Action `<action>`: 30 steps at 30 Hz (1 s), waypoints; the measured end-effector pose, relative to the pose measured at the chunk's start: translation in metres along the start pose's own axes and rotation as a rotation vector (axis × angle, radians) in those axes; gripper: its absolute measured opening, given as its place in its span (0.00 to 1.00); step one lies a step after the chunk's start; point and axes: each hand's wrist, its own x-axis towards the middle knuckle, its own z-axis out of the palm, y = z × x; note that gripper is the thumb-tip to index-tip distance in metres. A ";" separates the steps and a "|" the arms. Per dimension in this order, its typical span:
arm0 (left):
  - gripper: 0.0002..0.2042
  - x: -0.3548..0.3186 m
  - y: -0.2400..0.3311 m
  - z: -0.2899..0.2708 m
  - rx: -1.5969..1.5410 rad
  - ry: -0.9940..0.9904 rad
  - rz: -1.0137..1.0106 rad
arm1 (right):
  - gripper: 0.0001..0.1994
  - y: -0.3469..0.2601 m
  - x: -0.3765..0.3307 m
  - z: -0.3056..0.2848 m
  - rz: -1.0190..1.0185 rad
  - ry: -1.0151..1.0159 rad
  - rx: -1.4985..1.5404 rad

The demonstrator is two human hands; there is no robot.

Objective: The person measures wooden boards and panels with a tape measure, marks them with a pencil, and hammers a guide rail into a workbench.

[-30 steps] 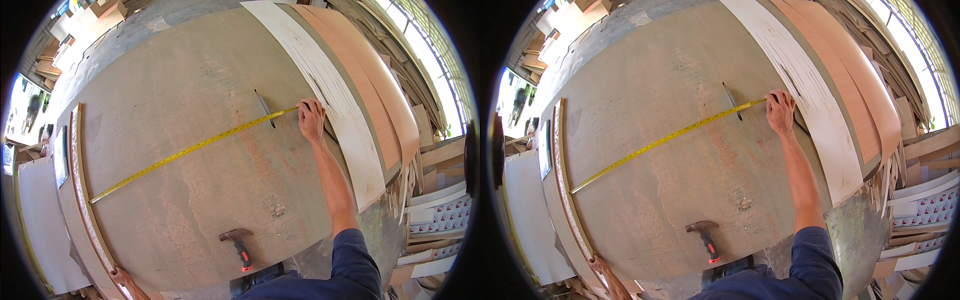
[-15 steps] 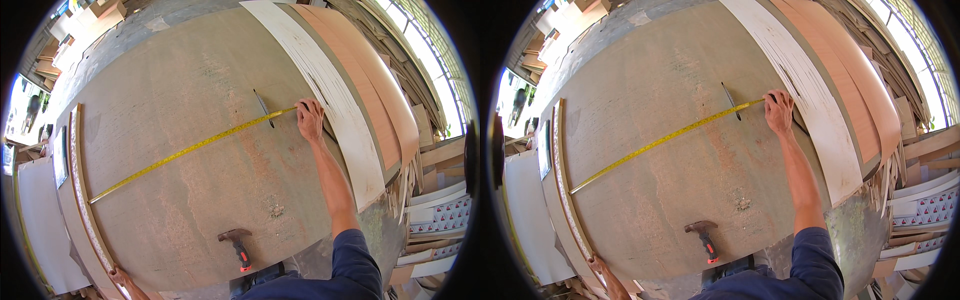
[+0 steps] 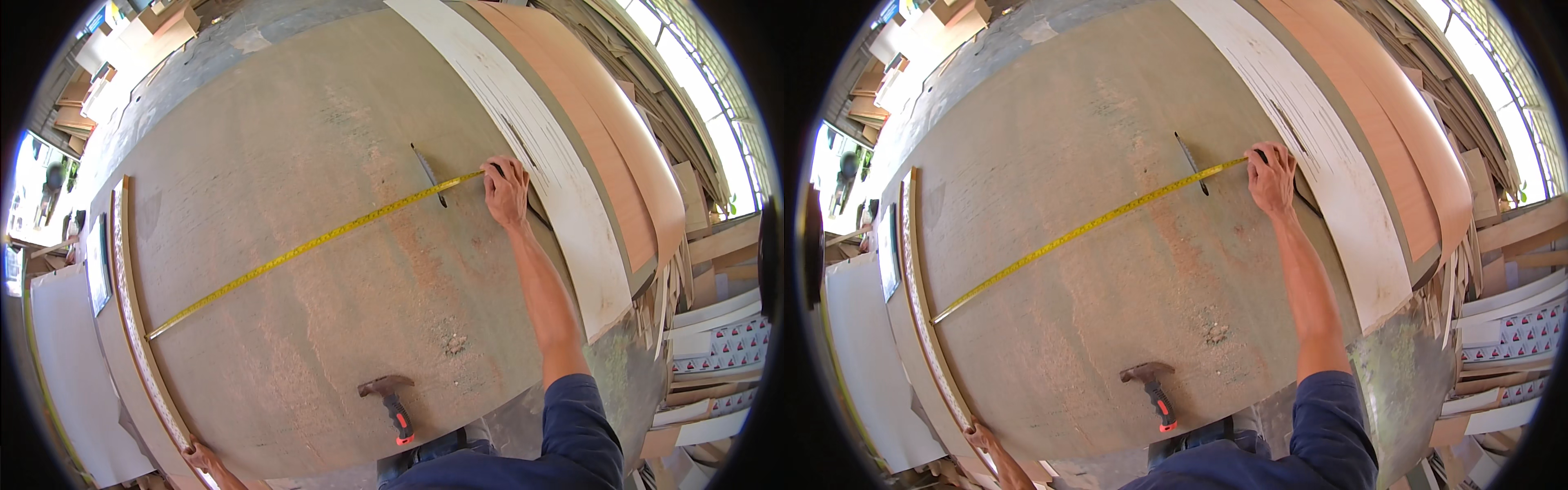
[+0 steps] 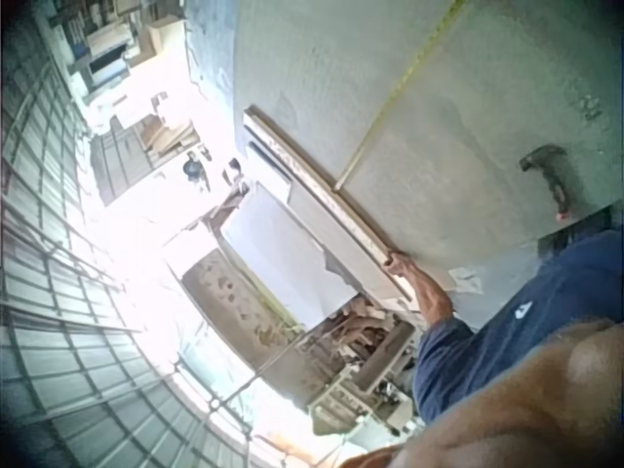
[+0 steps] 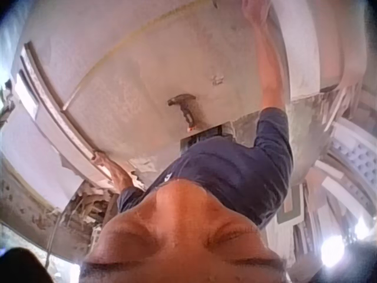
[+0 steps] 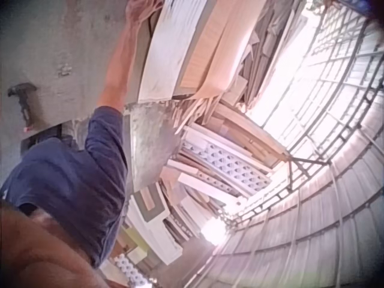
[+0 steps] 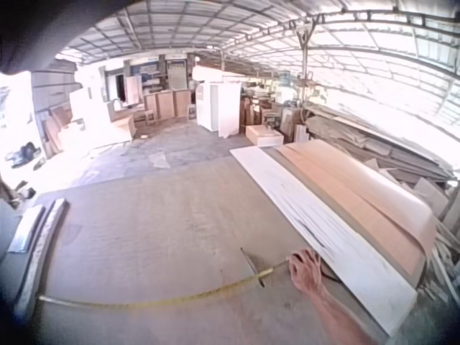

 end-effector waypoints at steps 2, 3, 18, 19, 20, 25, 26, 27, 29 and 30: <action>0.25 0.001 0.000 -0.002 0.006 -0.032 0.008 | 0.09 0.001 0.000 0.001 -0.008 0.005 0.005; 0.25 0.001 0.000 -0.001 0.006 -0.032 0.009 | 0.09 0.001 0.000 0.002 -0.005 0.003 0.003; 0.25 -0.004 0.007 -0.002 0.020 -0.007 0.019 | 0.10 0.003 0.000 0.003 0.013 -0.010 -0.002; 0.24 -0.002 0.003 -0.002 -0.011 -0.007 0.052 | 0.10 0.002 0.000 0.003 0.017 -0.011 0.003; 0.23 0.000 0.000 -0.002 -0.042 -0.007 0.084 | 0.10 0.002 0.001 0.004 0.017 -0.011 0.005; 0.22 -0.009 0.015 -0.012 -0.030 -0.042 0.112 | 0.11 0.002 0.000 0.003 0.013 -0.008 0.017; 0.22 -0.012 0.022 -0.015 -0.009 -0.089 0.094 | 0.11 0.003 0.000 0.002 0.014 -0.008 0.014; 0.22 -0.012 0.023 -0.013 -0.010 -0.092 0.096 | 0.11 0.005 0.000 0.001 0.013 -0.007 0.014; 0.24 -0.009 0.019 -0.015 0.008 -0.104 0.123 | 0.10 0.005 -0.001 0.000 0.011 -0.007 0.021; 0.24 -0.007 0.019 -0.014 0.008 -0.104 0.123 | 0.10 0.006 0.000 -0.001 0.011 -0.002 0.027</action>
